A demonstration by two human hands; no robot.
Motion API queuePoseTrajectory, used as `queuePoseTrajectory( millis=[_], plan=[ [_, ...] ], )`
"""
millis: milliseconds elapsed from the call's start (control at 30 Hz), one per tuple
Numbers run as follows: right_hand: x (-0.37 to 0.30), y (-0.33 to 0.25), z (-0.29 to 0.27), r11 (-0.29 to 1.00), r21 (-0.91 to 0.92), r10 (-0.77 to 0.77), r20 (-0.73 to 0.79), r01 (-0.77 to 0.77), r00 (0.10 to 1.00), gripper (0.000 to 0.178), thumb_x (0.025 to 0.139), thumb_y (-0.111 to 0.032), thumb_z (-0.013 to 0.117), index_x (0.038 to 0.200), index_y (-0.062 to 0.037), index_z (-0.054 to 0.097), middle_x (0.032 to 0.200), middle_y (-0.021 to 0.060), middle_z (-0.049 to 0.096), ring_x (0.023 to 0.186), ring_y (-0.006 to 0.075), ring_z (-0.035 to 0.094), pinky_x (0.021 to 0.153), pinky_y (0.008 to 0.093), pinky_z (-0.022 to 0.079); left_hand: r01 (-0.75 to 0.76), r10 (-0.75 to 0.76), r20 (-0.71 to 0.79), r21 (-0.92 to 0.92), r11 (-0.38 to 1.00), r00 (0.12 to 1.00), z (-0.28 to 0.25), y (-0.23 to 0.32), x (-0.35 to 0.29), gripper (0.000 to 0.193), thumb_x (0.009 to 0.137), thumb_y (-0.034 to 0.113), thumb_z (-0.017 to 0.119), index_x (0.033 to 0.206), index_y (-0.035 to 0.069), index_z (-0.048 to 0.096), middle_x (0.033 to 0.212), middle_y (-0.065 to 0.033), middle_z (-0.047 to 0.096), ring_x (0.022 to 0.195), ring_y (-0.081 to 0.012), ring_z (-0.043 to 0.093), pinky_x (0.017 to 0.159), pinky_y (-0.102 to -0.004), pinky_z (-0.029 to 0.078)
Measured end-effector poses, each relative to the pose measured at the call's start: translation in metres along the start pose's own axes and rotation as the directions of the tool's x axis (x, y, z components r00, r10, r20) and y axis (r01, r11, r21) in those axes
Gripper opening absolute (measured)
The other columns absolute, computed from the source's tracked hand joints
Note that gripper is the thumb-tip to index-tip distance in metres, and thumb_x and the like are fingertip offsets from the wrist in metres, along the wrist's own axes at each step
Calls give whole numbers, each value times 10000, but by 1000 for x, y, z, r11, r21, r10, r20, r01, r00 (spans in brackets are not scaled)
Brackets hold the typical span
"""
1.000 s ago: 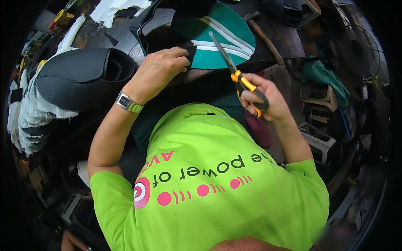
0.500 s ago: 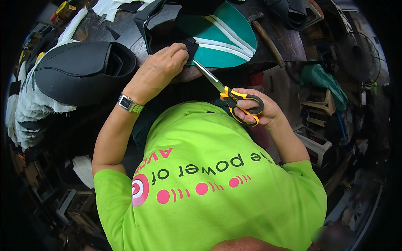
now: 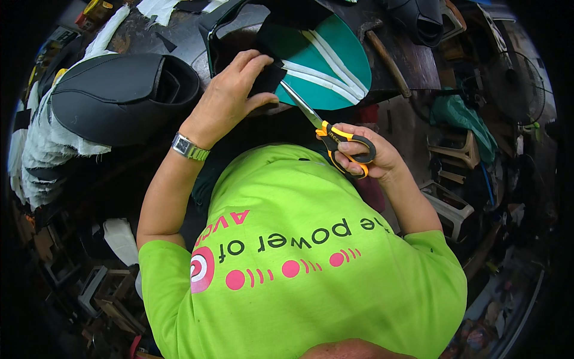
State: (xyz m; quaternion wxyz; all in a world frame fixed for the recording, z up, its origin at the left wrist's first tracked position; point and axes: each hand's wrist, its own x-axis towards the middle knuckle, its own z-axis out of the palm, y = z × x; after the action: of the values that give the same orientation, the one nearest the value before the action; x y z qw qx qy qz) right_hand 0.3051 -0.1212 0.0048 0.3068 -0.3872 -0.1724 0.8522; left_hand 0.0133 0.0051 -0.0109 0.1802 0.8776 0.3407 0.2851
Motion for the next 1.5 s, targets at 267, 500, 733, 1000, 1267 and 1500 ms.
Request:
queuePoseTrajectory(
  millis=[267,500,733,1000,1267,1500],
  plan=[
    [-1,-22,7,977,-212,-36,-19,32,999,488,941,-194,751,1324,10,527,736,93,659,515,105,613,480,192,492,-59,85,-118,207,976,989,10,2,3,280,857,94,772,1113,22,685,1153,-125,689,1006,-298,705,861,-369,587],
    [-2,-47,-1,933,-357,32,-28,-40,999,566,930,-318,770,1320,8,521,765,94,660,537,115,610,493,232,487,41,29,-224,301,953,974,28,-4,6,206,859,50,728,1046,38,645,1046,-103,704,949,-276,703,812,-369,582],
    [7,-64,2,928,-360,112,12,-101,994,519,940,-368,749,1267,-27,535,740,98,650,517,110,603,482,223,483,61,-66,-133,-43,997,989,9,-6,-1,245,844,7,743,1078,36,677,1133,-110,708,992,-297,714,841,-363,594],
    [10,-71,0,897,-431,89,-34,-95,995,575,915,-345,776,1297,23,555,729,98,645,480,101,584,461,203,459,86,-91,-34,-119,989,995,2,-8,-11,261,814,-10,750,1064,55,717,1273,-104,681,1079,-303,711,922,-358,590],
    [11,-70,-5,912,-401,80,-42,-90,996,482,941,-216,759,1309,29,568,711,79,633,457,74,546,434,188,415,43,-50,-66,-101,994,997,3,-8,-12,246,812,28,765,1050,54,712,1256,-99,678,1049,-314,703,901,-385,588],
    [14,-67,-9,880,-466,67,-63,-89,996,497,935,-219,768,1317,23,562,708,65,636,465,70,557,444,180,431,78,-83,-46,-106,991,995,4,-8,-11,276,807,-13,756,1073,50,715,1278,-103,678,1067,-308,711,903,-362,594]
  ],
)
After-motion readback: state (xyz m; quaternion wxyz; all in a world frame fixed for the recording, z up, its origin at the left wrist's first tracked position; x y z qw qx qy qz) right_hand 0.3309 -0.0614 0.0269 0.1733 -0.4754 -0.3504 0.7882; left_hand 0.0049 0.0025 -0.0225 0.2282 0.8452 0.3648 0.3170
